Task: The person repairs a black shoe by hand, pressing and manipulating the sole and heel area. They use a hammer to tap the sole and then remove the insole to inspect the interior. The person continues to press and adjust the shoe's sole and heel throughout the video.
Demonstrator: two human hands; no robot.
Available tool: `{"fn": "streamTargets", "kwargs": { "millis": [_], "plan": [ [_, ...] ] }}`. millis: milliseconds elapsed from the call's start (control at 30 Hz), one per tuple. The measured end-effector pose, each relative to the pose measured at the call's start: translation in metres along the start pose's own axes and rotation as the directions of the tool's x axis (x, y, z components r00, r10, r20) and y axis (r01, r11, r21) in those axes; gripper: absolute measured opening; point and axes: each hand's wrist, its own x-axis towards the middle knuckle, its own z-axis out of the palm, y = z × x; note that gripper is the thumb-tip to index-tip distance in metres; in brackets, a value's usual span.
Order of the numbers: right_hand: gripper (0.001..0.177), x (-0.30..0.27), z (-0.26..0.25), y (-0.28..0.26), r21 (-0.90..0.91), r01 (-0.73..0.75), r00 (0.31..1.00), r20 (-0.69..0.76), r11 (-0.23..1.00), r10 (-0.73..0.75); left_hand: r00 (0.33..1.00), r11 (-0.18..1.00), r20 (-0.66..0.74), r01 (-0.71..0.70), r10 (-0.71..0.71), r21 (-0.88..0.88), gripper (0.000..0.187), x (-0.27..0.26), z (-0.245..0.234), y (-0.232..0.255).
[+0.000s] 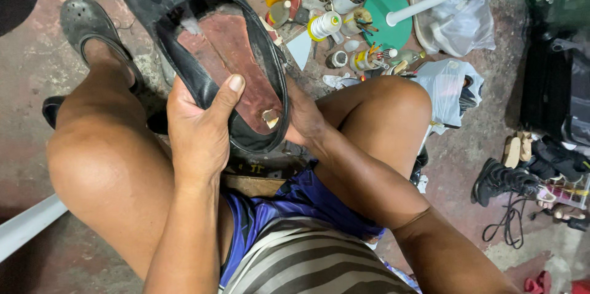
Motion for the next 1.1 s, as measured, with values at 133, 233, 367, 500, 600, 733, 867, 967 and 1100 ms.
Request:
{"fn": "streamTargets", "kwargs": {
  "millis": [133,233,367,500,600,733,867,967,1100],
  "plan": [
    [0.06,-0.001,0.0,-0.001,-0.013,-0.012,0.999,-0.044,1.0,0.012,0.998,0.967,-0.04,-0.044,0.056,0.25,0.032,-0.003,0.001,0.011],
    [0.066,-0.001,-0.003,0.002,-0.057,0.008,0.999,-0.041,0.998,-0.01,0.997,0.956,-0.017,-0.071,0.079,0.285,0.033,-0.005,0.001,0.016],
    [0.065,0.001,-0.013,0.014,0.061,-0.08,0.987,-0.138,0.995,0.088,0.999,0.963,-0.018,-0.031,0.037,0.267,0.034,-0.004,0.002,0.017],
    [0.066,0.0,-0.015,0.011,-0.004,-0.006,1.0,0.021,1.0,0.006,0.997,0.951,-0.044,-0.051,0.068,0.304,0.033,-0.006,0.002,0.016],
    [0.066,-0.003,0.006,0.001,0.002,0.012,0.999,0.039,1.0,-0.012,0.995,0.95,-0.022,-0.086,0.097,0.301,0.034,-0.006,0.0,0.014],
    [0.056,-0.007,0.032,-0.01,-0.143,0.176,0.984,0.051,0.974,-0.17,0.999,0.998,0.048,0.006,-0.009,0.056,0.035,-0.001,-0.008,0.011],
    [0.051,-0.022,0.045,-0.022,-0.595,0.323,0.938,0.099,0.736,-0.331,0.985,0.962,0.127,0.145,-0.118,-0.231,0.042,0.0,-0.018,0.009],
    [0.042,-0.029,0.053,-0.03,-0.737,0.435,0.87,0.196,0.517,-0.453,0.983,0.939,0.135,0.161,-0.125,-0.303,0.048,0.002,-0.023,0.004],
    [0.041,-0.04,0.061,-0.037,-0.784,0.483,0.812,0.233,0.391,-0.535,0.974,0.859,0.207,0.18,-0.089,-0.48,0.061,-0.001,-0.021,-0.002]
  ]
}}
